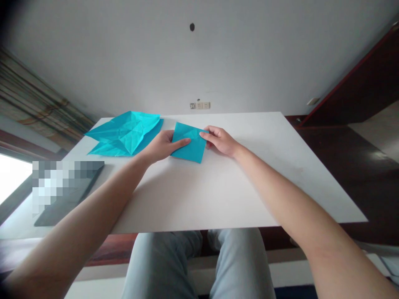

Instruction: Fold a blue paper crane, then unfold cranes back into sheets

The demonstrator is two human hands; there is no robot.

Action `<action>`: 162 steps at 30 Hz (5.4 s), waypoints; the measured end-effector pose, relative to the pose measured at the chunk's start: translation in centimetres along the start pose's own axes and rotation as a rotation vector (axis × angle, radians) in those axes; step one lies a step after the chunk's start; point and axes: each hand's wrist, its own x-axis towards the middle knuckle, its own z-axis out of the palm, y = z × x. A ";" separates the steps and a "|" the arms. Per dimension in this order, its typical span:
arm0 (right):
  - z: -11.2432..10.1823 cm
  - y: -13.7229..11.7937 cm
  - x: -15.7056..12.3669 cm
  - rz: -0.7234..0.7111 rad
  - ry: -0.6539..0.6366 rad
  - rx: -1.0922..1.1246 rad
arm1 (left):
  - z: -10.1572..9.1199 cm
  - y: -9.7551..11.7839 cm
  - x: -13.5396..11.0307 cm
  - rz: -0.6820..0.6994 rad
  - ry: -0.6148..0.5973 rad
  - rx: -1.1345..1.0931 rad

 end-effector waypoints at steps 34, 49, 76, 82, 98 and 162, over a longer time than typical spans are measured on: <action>-3.4 -0.3 0.2 0.033 0.094 -0.240 | -0.3 -1.4 0.5 0.101 0.001 0.023; -3.4 -0.3 0.0 0.048 0.080 -0.202 | 0.1 -0.3 0.2 0.032 -0.004 0.003; -3.4 0.2 0.2 0.003 0.070 -0.367 | -0.1 -2.3 0.8 0.154 0.103 0.459; -3.5 0.0 0.3 -0.014 0.036 -0.414 | 0.3 -1.9 0.5 0.223 -0.033 0.597; -3.8 -0.7 0.1 0.002 -0.021 -0.418 | 0.5 -1.0 -0.4 0.234 -0.181 0.654; -2.9 0.9 0.7 -0.250 0.154 -0.885 | 1.3 -0.2 -1.0 0.341 -0.278 0.679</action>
